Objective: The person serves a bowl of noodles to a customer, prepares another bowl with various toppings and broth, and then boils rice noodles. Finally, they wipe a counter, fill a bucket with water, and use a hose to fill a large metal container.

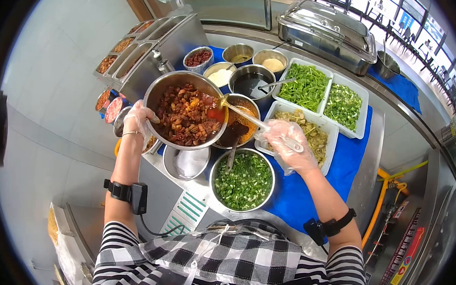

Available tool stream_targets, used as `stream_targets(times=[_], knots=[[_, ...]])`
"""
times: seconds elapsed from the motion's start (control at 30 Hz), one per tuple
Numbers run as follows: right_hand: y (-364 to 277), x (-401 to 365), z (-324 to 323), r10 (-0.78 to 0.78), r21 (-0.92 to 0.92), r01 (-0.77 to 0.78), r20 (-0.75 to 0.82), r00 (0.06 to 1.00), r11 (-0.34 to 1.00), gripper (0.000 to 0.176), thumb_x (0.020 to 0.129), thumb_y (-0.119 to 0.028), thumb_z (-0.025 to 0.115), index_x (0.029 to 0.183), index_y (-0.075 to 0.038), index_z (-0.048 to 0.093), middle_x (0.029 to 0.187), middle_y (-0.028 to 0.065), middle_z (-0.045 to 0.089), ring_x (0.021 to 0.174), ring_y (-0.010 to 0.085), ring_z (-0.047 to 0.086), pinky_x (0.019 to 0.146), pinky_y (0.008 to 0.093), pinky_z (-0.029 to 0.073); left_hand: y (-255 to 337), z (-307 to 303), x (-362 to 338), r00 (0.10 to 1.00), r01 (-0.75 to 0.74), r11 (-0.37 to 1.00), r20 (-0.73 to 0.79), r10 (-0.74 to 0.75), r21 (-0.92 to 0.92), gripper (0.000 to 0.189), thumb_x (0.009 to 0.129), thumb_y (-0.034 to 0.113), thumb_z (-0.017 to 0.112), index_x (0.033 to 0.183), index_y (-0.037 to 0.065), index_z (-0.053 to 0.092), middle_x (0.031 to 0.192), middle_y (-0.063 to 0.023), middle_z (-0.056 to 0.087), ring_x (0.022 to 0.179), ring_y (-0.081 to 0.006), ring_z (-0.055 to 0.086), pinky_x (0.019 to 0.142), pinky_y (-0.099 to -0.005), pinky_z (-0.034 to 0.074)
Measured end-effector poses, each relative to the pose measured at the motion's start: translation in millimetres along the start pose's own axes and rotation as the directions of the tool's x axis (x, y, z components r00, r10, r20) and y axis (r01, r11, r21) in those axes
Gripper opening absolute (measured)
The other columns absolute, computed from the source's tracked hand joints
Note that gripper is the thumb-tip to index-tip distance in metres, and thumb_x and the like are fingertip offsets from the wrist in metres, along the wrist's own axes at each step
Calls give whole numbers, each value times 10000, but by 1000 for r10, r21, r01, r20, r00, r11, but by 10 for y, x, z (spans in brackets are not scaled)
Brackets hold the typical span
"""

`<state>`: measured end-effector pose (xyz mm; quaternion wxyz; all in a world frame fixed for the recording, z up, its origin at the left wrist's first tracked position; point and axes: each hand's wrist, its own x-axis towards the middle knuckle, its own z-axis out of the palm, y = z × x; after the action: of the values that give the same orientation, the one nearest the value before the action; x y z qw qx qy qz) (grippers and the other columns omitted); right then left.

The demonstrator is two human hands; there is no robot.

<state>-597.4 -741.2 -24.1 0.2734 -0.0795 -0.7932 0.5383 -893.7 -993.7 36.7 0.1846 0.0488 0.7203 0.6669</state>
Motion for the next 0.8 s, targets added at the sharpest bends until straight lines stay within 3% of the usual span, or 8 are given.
stream_targets(times=[0.2, 0.23, 0.33, 0.5, 0.6, 0.67, 0.73, 0.8], knots=[[-68, -178, -93, 95, 134, -87, -53, 994, 987, 88, 786, -120, 586, 851, -61, 599, 917, 85, 589, 887, 202, 553, 805, 303, 417, 56, -30, -231, 999, -15, 991, -38, 10, -134, 342, 455, -146, 481, 760, 8, 485, 704, -57, 485, 648, -220, 482, 608, -287, 433], [55, -180, -87, -14, -93, 11, -22, 1000, 996, 75, 791, -123, 571, 830, -62, 591, 867, 80, 589, 843, 202, 556, 768, 312, 421, 92, 8, -293, 999, -9, 988, -51, 1, -157, 359, 449, -149, 477, 774, 4, 494, 710, -59, 492, 659, -220, 484, 617, -284, 433], [-48, -77, 50, 29, -232, -2, 115, 993, 973, 93, 801, -138, 540, 817, -59, 586, 833, 79, 579, 806, 199, 545, 720, 315, 414, 41, -21, -311, 997, -8, 982, -71, -6, -191, 387, 442, -151, 473, 797, -4, 511, 727, -61, 507, 681, -219, 489, 632, -282, 434], [-218, 225, 208, 118, -3, -118, 81, 990, 993, 131, 810, -137, 512, 786, -40, 595, 767, 72, 580, 718, 180, 538, 650, 302, 418, -180, -220, -188, 998, -49, 992, 31, 53, -113, 559, 481, -90, 432, 1026, -10, 526, 813, -89, 559, 702, -204, 532, 621, -281, 465], [-400, 364, 227, 163, -46, -160, 70, 984, 986, 123, 813, -119, 517, 777, -38, 601, 793, 56, 584, 753, 161, 536, 681, 283, 417, -141, -191, -314, 999, -27, 972, 17, 32, -233, 377, 450, -156, 452, 789, -5, 520, 746, -70, 534, 673, -219, 504, 615, -283, 438], [-137, 383, 271, 35, -128, -42, -60, 998, 991, 100, 810, -110, 533, 793, -44, 606, 812, 50, 587, 770, 149, 533, 702, 259, 416, -119, -177, -394, 1000, -20, 974, -8, 19, -224, 385, 454, -159, 450, 799, -4, 519, 753, -71, 538, 672, -220, 507, 611, -287, 441], [-110, 425, 278, 99, 211, -77, -93, 991, 974, 69, 794, -100, 562, 825, -59, 608, 820, 41, 592, 783, 137, 536, 712, 253, 418, -134, -197, -435, 999, -14, 976, -39, 5, -218, 392, 458, -162, 448, 809, -3, 518, 761, -72, 543, 671, -221, 510, 607, -291, 443], [-327, 444, 248, 114, 163, -104, -53, 992, 981, 74, 791, -90, 570, 854, -70, 604, 826, 27, 595, 786, 122, 536, 713, 251, 419, -170, -242, -451, 997, 22, 971, -72, -40, -239, 404, 462, -167, 449, 824, 1, 517, 764, -73, 548, 696, -224, 526, 614, -294, 453]])
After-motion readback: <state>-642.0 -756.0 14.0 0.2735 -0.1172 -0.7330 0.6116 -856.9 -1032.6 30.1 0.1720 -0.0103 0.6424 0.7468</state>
